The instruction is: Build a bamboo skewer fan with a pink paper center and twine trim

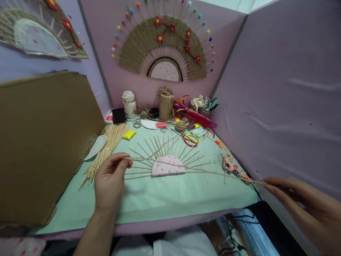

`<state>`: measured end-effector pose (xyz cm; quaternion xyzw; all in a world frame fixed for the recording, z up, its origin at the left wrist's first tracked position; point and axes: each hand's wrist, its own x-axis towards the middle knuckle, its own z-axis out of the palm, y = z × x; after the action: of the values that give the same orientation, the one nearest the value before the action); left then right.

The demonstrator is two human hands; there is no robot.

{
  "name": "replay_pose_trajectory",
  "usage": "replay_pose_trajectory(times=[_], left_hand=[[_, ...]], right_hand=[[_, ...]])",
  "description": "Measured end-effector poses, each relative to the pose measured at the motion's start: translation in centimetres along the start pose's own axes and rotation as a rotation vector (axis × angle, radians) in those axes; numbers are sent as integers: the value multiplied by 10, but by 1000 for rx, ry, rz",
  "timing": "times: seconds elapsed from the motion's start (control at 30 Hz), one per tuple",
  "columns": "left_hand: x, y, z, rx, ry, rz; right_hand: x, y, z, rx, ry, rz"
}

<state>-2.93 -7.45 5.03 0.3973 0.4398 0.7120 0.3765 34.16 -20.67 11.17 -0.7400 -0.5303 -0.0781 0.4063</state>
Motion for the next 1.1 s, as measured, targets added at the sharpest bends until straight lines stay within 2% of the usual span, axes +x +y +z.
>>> replay_pose_trajectory(times=[0.1,0.2,0.27,0.33,0.37,0.4,0.47,0.5,0.57,0.6,0.63,0.67,0.73,0.87,0.97,1.03,1.1], left_hand=[[-8,2,2,-91,29,-30],[-10,9,5,-131,17,18],[-6,18,7,-154,-5,54],[2,29,13,-175,-29,94],[6,36,16,-185,-38,119],[11,42,21,-195,-41,148],[18,54,30,-197,-50,218],[20,58,34,-179,-60,256],[21,62,41,-79,-105,340],[21,61,43,4,-147,384],[20,59,44,101,-204,423],[19,56,45,202,-274,455],[17,45,47,374,-431,476],[11,17,57,504,-667,397],[6,-1,67,491,-751,331],[3,-9,72,468,-777,296],[1,-14,75,449,-789,271]], right_hand=[[12,1,13,71,-198,-136],[32,-6,41,164,-224,-211],[44,-21,62,295,-230,-201],[50,-45,82,530,-162,-168],[50,-59,92,695,-98,-159],[49,-73,103,861,-92,-168],[42,-93,126,1113,-214,-185],[37,-98,139,1149,-329,-184],[26,-97,165,991,-563,-192],[21,-92,175,847,-582,-196],[17,-86,183,725,-542,-180],[14,-79,187,644,-505,-157],[9,-71,186,621,-472,-98],[3,-80,161,765,-519,-82],[-4,-92,154,821,-575,-66],[-9,-93,160,844,-594,12],[-13,-92,168,844,-549,67]])
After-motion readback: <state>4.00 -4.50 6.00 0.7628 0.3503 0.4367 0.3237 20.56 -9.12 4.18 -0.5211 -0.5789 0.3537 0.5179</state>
